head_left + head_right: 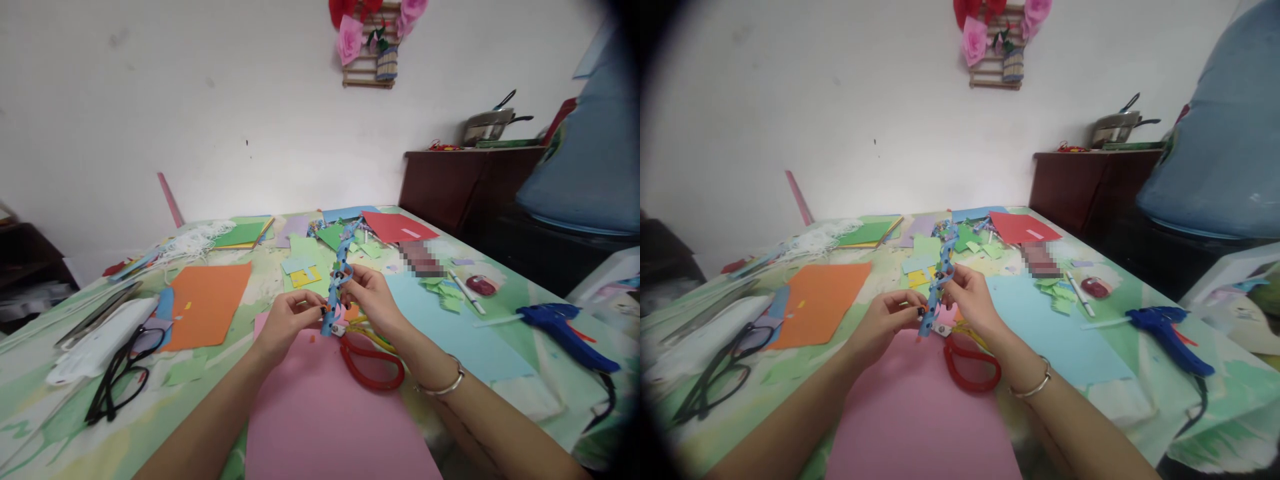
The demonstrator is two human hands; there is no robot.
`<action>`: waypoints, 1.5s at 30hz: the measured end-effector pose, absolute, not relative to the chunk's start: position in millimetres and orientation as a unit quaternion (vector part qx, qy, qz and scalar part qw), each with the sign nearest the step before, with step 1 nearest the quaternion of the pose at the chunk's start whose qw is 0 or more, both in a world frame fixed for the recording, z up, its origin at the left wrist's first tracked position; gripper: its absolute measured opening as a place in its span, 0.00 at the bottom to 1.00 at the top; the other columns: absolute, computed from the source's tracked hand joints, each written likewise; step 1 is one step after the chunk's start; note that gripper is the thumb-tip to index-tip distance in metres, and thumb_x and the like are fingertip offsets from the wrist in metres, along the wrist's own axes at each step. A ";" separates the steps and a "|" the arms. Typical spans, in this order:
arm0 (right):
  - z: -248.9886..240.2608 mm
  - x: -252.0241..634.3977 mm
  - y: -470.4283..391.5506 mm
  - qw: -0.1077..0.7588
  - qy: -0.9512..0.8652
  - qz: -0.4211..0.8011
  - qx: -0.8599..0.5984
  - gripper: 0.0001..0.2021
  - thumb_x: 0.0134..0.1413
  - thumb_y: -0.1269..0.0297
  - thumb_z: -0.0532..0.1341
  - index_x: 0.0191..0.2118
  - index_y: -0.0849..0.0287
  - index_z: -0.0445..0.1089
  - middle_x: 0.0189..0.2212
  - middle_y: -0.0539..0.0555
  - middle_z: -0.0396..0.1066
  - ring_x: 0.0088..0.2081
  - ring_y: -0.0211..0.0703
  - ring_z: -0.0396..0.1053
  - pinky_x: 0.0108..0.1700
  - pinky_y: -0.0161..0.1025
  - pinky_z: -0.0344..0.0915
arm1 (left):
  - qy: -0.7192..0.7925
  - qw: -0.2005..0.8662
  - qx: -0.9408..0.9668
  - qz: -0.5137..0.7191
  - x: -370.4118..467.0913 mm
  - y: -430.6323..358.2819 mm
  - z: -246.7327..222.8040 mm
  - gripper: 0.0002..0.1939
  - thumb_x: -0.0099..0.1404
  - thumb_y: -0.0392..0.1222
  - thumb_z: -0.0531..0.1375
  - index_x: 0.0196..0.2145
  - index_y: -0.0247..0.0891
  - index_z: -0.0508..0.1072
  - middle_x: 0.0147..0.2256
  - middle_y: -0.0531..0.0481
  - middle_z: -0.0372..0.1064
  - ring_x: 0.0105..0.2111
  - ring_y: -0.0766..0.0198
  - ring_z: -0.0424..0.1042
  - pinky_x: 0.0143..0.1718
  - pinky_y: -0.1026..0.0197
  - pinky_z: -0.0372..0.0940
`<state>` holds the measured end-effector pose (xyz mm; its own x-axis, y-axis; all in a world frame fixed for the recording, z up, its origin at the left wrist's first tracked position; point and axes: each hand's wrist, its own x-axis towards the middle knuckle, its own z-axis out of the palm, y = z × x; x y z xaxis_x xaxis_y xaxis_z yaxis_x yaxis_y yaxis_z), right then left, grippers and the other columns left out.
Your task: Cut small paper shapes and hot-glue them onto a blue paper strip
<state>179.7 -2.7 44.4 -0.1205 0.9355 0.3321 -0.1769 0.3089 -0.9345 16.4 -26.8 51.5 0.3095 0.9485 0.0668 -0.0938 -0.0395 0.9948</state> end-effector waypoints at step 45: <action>46.3 179.7 -6.1 0.562 -0.583 0.471 -0.350 0.08 0.49 0.61 0.60 0.28 0.60 0.66 0.17 0.45 0.64 0.19 0.32 0.63 0.22 0.31 0.59 | 0.404 0.586 0.572 0.408 14.9 -24.2 47.5 0.09 0.52 0.41 0.62 0.24 0.32 0.69 0.26 0.49 0.69 0.26 0.64 0.70 0.24 0.61 0.69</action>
